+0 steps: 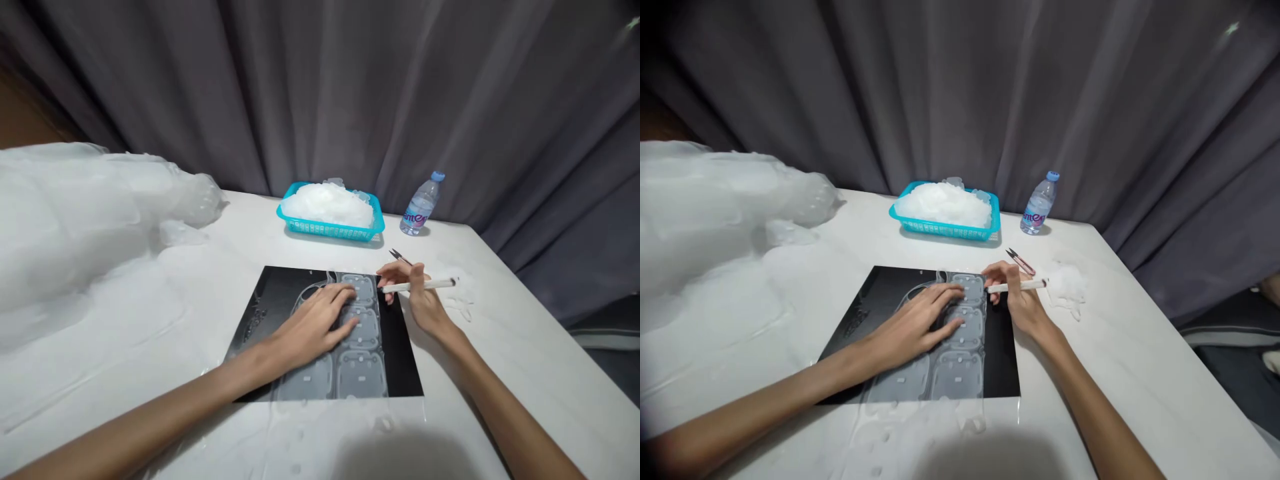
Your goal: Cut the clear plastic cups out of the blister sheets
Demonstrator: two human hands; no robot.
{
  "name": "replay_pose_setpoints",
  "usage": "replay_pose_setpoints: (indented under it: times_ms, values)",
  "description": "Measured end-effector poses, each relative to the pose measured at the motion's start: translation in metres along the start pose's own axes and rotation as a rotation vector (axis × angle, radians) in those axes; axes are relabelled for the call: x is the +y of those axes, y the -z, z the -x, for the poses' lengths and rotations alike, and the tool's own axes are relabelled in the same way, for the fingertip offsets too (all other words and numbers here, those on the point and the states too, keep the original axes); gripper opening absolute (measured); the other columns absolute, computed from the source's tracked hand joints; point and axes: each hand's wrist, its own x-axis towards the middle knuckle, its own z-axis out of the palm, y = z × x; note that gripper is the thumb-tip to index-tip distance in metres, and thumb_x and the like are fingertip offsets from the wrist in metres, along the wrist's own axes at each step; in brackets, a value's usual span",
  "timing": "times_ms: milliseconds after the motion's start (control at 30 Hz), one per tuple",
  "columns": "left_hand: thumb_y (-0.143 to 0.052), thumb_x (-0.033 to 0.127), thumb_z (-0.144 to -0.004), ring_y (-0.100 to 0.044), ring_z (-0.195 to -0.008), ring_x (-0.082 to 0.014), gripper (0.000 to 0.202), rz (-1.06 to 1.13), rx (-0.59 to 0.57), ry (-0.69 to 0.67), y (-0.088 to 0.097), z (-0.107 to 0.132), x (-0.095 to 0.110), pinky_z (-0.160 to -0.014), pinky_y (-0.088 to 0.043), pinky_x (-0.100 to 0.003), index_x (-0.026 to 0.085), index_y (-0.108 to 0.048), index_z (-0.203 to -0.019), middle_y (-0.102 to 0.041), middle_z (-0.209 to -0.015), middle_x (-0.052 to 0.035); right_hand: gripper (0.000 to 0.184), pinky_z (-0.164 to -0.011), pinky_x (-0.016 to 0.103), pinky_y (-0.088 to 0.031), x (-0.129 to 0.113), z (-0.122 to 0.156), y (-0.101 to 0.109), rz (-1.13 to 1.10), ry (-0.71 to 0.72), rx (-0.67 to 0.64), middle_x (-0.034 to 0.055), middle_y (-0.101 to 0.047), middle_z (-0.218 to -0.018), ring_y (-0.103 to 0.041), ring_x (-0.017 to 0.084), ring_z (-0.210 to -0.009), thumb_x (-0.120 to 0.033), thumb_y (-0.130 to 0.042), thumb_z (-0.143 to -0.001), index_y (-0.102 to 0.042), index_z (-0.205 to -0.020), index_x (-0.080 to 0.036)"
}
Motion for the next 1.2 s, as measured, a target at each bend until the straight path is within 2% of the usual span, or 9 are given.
replay_pose_setpoints:
  times_ms: [100,167,233,367,500,767,1000,1200]
  values:
    - [-0.055,0.046,-0.106,-0.048,-0.146,-0.0316,0.051,-0.016,-0.052,0.022,0.000,-0.001,-0.009,-0.120,-0.040,-0.053,0.019,-0.047,-0.149,-0.054,-0.156,-0.0144,0.059,-0.071,0.035,-0.056,-0.004,0.000,0.003,-0.046,-0.102,-0.138,0.0038,-0.070,-0.076,-0.070,0.019,-0.066,-0.072,-0.042,-0.102,-0.070,-0.094,-0.020]
    - [-0.054,0.051,-0.105,-0.047,-0.148,-0.0327,0.056,-0.040,-0.062,0.030,0.001,-0.003,-0.015,-0.120,-0.040,-0.056,0.020,-0.046,-0.152,-0.053,-0.159,-0.0133,0.038,-0.075,0.033,-0.056,-0.005,0.000,0.004,0.021,-0.086,-0.189,0.0038,-0.071,-0.083,-0.072,0.019,-0.074,-0.056,-0.062,-0.099,-0.071,-0.092,-0.020]
    - [-0.055,0.054,-0.104,-0.049,-0.147,-0.0329,0.058,-0.053,-0.049,0.033,0.001,-0.004,-0.017,-0.121,-0.040,-0.055,0.021,-0.048,-0.152,-0.053,-0.159,-0.0128,0.023,-0.076,0.031,-0.055,-0.006,0.000,0.004,0.087,-0.035,-0.252,0.0036,-0.071,-0.092,-0.072,0.018,-0.080,-0.043,-0.070,-0.097,-0.072,-0.092,-0.020]
    - [-0.060,0.054,-0.101,-0.051,-0.146,-0.0331,0.058,-0.053,-0.021,0.050,-0.001,-0.005,-0.015,-0.122,-0.039,-0.055,0.020,-0.053,-0.148,-0.055,-0.158,-0.0126,0.011,-0.079,0.030,-0.055,-0.005,0.001,0.007,0.131,-0.004,-0.361,0.0036,-0.072,-0.097,-0.071,0.018,-0.088,-0.031,-0.069,-0.097,-0.074,-0.095,-0.021]
    - [-0.061,0.056,-0.100,-0.049,-0.148,-0.0314,0.059,-0.043,-0.008,0.066,-0.002,-0.006,-0.014,-0.122,-0.040,-0.053,0.020,-0.055,-0.147,-0.056,-0.156,-0.0118,0.009,-0.085,0.032,-0.055,-0.001,0.003,0.007,0.165,0.046,-0.344,0.0043,-0.074,-0.102,-0.070,0.020,-0.096,-0.029,-0.068,-0.098,-0.073,-0.099,-0.022]
    - [-0.059,0.058,-0.100,-0.049,-0.148,-0.0291,0.057,-0.057,0.015,0.050,-0.003,-0.005,-0.015,-0.125,-0.037,-0.052,0.020,-0.058,-0.143,-0.056,-0.157,-0.0090,0.007,-0.086,0.032,-0.052,-0.005,0.003,0.004,0.239,0.090,-0.353,0.0027,-0.075,-0.099,-0.071,0.020,-0.093,-0.025,-0.068,-0.098,-0.074,-0.096,-0.022]
    - [-0.056,0.062,-0.100,-0.050,-0.147,-0.0316,0.061,-0.118,-0.019,0.107,-0.002,-0.006,-0.012,-0.125,-0.036,-0.055,0.023,-0.054,-0.147,-0.053,-0.160,-0.0068,0.007,-0.087,0.033,-0.051,-0.004,0.003,0.003,0.274,0.105,-0.344,0.0020,-0.076,-0.099,-0.071,0.020,-0.094,-0.027,-0.068,-0.099,-0.073,-0.097,-0.023]
    - [-0.054,0.063,-0.101,-0.048,-0.148,-0.0328,0.059,-0.113,-0.029,0.097,-0.004,-0.007,-0.013,-0.124,-0.034,-0.056,0.024,-0.056,-0.145,-0.055,-0.158,-0.0047,0.008,-0.088,0.032,-0.050,-0.004,0.003,0.004,0.293,0.125,-0.360,0.0024,-0.076,-0.101,-0.070,0.020,-0.095,-0.027,-0.066,-0.100,-0.072,-0.099,-0.022]
